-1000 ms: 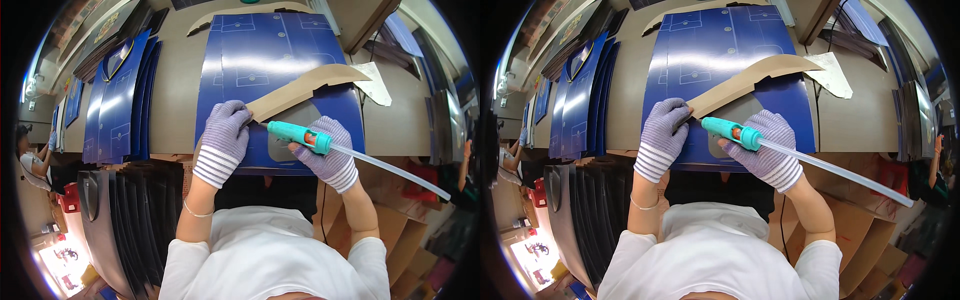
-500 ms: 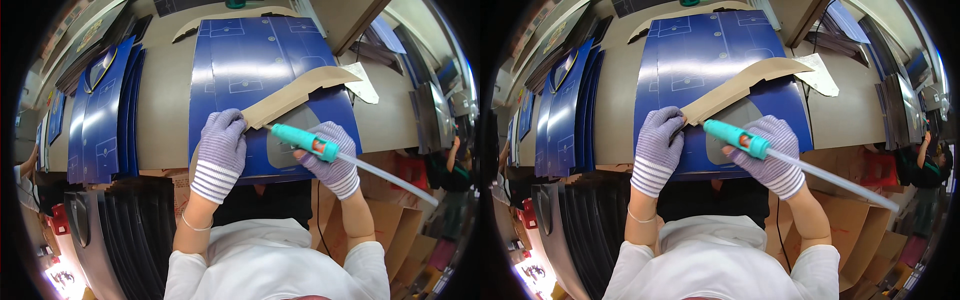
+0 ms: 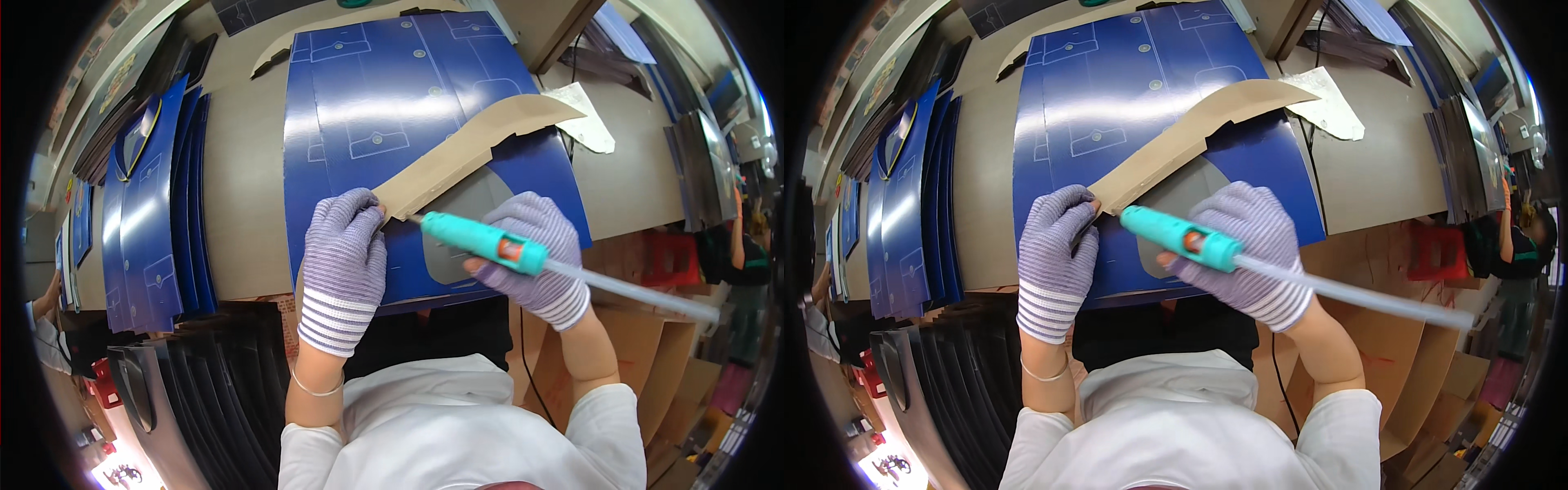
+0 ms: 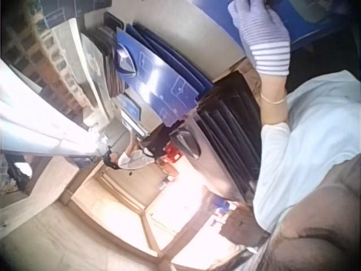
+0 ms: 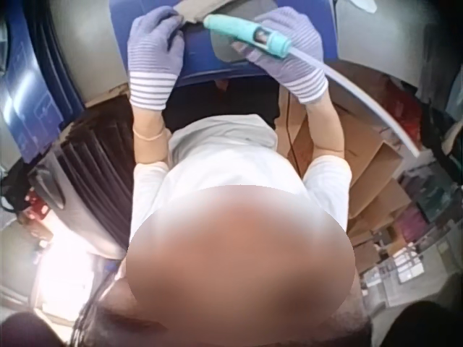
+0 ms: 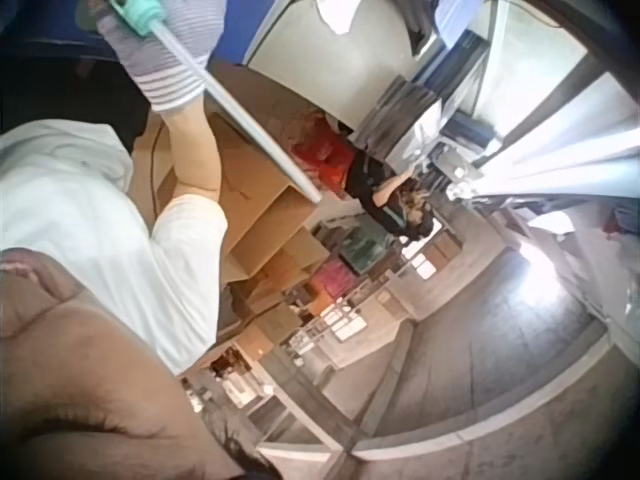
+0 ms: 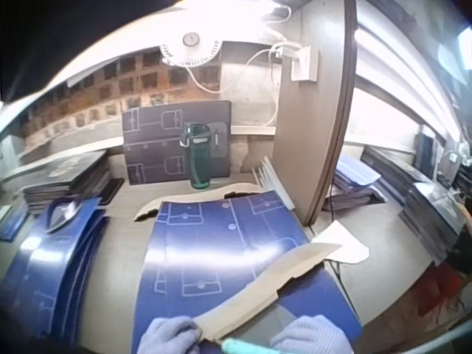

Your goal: The person assembles blue cardboard pieces by applying hot glue to edges and attaching yellow trim. They repeatedly pick up cardboard components, apply adhesive with a glue gun, and press the parts together to form a structured shape.

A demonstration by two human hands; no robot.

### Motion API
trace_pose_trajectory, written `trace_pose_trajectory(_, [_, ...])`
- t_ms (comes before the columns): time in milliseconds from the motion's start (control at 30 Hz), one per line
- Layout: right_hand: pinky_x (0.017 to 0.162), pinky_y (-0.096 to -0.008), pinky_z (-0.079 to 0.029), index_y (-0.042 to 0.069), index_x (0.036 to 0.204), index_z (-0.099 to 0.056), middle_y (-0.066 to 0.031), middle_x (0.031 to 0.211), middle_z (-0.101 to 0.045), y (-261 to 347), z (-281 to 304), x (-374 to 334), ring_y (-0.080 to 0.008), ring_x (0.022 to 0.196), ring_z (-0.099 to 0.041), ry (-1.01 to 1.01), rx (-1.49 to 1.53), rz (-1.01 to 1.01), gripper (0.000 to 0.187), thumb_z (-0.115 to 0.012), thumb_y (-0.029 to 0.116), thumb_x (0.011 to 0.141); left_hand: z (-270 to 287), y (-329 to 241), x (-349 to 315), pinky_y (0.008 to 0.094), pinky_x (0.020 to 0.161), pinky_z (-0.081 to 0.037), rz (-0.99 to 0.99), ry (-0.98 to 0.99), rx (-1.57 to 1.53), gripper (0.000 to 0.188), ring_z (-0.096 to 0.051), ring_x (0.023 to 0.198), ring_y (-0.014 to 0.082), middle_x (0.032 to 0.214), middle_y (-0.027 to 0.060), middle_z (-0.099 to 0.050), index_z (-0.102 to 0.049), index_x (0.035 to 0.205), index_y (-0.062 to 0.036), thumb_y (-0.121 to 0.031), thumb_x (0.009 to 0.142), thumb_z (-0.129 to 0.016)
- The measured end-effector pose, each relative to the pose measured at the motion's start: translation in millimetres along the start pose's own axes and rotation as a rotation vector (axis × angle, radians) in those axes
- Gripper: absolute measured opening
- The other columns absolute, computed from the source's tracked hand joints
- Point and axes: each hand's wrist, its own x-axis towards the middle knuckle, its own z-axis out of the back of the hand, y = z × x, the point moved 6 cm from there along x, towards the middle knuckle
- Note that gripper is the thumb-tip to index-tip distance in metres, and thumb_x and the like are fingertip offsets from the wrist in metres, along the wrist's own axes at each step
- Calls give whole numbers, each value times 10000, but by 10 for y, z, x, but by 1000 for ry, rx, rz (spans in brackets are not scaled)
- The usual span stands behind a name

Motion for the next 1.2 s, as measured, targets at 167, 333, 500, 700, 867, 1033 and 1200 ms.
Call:
trace_pose_trajectory(167, [621,-381,-431,142,628,-608,-47,602,-540,-43,-3,17,-247,632,-546,-6,-218,5,355,-855,392,680,-8,20,6,362,917,-532,5,19,11,306,-637,1017,306,1098,147,-666,-705,1056,32,101,759,-686])
trace_pose_trajectory(333, [599,-344,-530,102,729,-681,-77,706,-661,-515,294,-125,-226,557,-617,-165,-17,-330,323,-843,378,777,-12,-6,7,355,928,-534,19,18,3,319,-643,1019,302,1114,153,-664,-706,1074,32,107,764,-680])
trace_pose_trajectory(500, [683,-353,-493,108,736,-685,-47,701,-654,-196,131,-3,-231,692,-628,-86,-10,-36,343,-876,390,695,-19,15,8,349,934,-532,6,29,13,333,-648,1026,303,1124,156,-660,-707,1082,36,114,760,-679])
trace_pose_trajectory(700, [589,-360,-455,122,638,-653,-51,560,-580,-316,215,-9,-231,568,-562,-114,-292,-92,341,-859,382,718,-12,12,5,350,938,-528,1,28,3,342,-646,1030,308,1125,156,-659,-706,1089,37,116,757,-681])
trace_pose_trajectory(867, [610,-359,-484,115,712,-713,-51,640,-638,-554,367,-101,-216,624,-609,-240,-21,-298,296,-866,369,719,-21,7,10,348,932,-531,-2,23,-1,342,-644,1022,308,1125,156,-658,-706,1093,33,111,761,-685])
trace_pose_trajectory(1033, [706,-353,-512,77,779,-703,-68,776,-660,-114,183,-13,-250,717,-627,-11,-138,-62,362,-858,403,753,-20,16,2,344,919,-539,-8,36,19,332,-647,1023,303,1130,154,-657,-708,1097,24,104,776,-682])
trace_pose_trajectory(1200, [649,-344,-496,91,709,-659,-58,712,-629,-153,45,-57,-220,670,-604,79,-248,-117,379,-855,412,753,-23,6,4,343,917,-542,-1,24,20,330,-652,1033,300,1134,155,-660,-709,1100,23,101,780,-682])
